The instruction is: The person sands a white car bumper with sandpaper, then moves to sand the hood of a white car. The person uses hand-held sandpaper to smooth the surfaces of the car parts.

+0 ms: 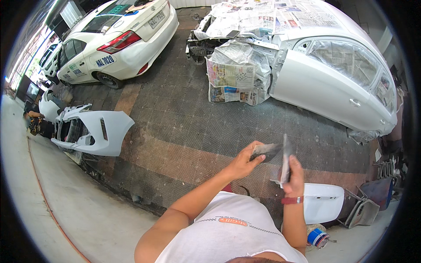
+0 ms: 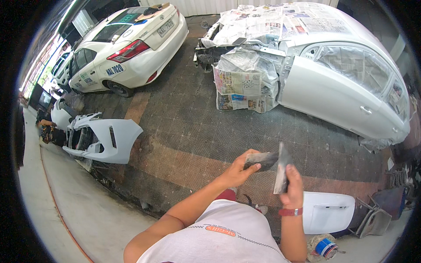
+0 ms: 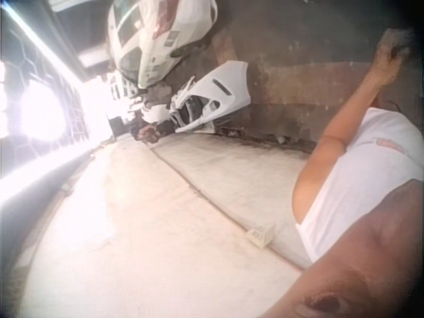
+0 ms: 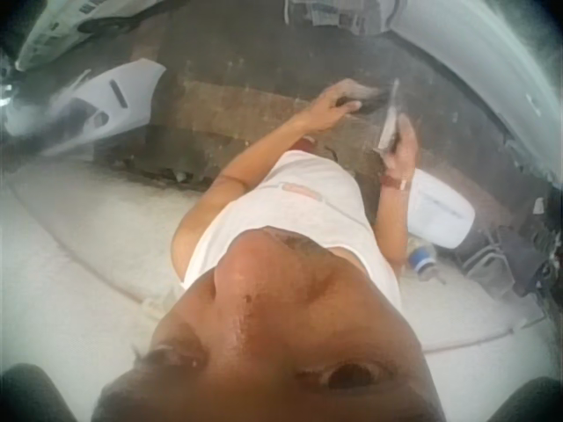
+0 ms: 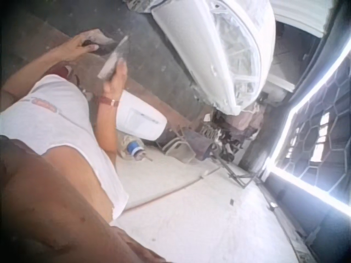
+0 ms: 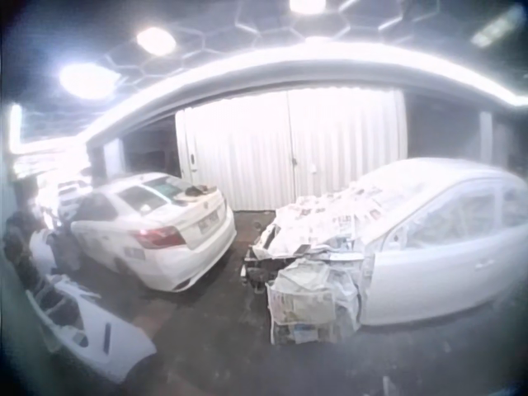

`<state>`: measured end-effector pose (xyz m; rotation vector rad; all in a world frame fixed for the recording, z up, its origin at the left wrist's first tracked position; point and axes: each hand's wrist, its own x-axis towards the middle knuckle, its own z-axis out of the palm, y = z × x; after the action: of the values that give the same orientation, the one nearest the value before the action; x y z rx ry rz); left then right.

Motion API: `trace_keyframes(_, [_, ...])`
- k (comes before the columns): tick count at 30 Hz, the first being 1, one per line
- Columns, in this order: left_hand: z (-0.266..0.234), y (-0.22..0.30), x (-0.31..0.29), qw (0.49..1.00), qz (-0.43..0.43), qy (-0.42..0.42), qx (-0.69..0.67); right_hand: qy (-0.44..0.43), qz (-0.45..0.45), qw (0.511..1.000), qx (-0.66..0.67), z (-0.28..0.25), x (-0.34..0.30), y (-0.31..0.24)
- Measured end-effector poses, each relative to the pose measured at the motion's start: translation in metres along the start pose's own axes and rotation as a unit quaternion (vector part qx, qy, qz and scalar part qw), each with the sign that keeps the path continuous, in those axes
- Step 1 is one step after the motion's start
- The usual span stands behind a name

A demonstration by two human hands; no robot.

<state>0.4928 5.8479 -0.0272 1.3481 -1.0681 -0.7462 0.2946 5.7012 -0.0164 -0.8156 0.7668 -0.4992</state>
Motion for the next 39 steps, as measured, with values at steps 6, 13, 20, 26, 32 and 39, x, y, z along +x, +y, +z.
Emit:
trace_keyframes(6, [0.018, 0.004, -0.001, 0.993, -0.076, -0.050, -0.071, 0.045, -0.216, 0.923, -0.315, 0.035, -0.005, -0.005])
trace_keyframes(13, [0.004, -0.004, -0.014, 0.967, -0.247, 0.059, -0.020, 0.192, -0.296, 0.932, -0.076, -0.002, 0.022, -0.019])
trace_keyframes(20, [0.001, 0.000, -0.008, 0.861, -0.195, -0.041, -0.468, 0.068, -0.165, 0.984, 0.028, 0.002, 0.013, -0.005])
trace_keyframes(26, [0.022, -0.002, -0.001, 0.858, -0.179, -0.006, -0.481, 0.032, -0.123, 0.991, 0.038, 0.015, 0.005, 0.006])
trace_keyframes(32, [0.022, 0.001, -0.005, 0.902, -0.177, 0.093, -0.383, 0.123, -0.206, 0.969, -0.058, -0.006, -0.015, -0.005])
trace_keyframes(39, [0.025, -0.001, -0.004, 0.987, -0.034, 0.000, -0.158, 0.033, -0.080, 0.992, 0.095, 0.020, -0.017, 0.032])
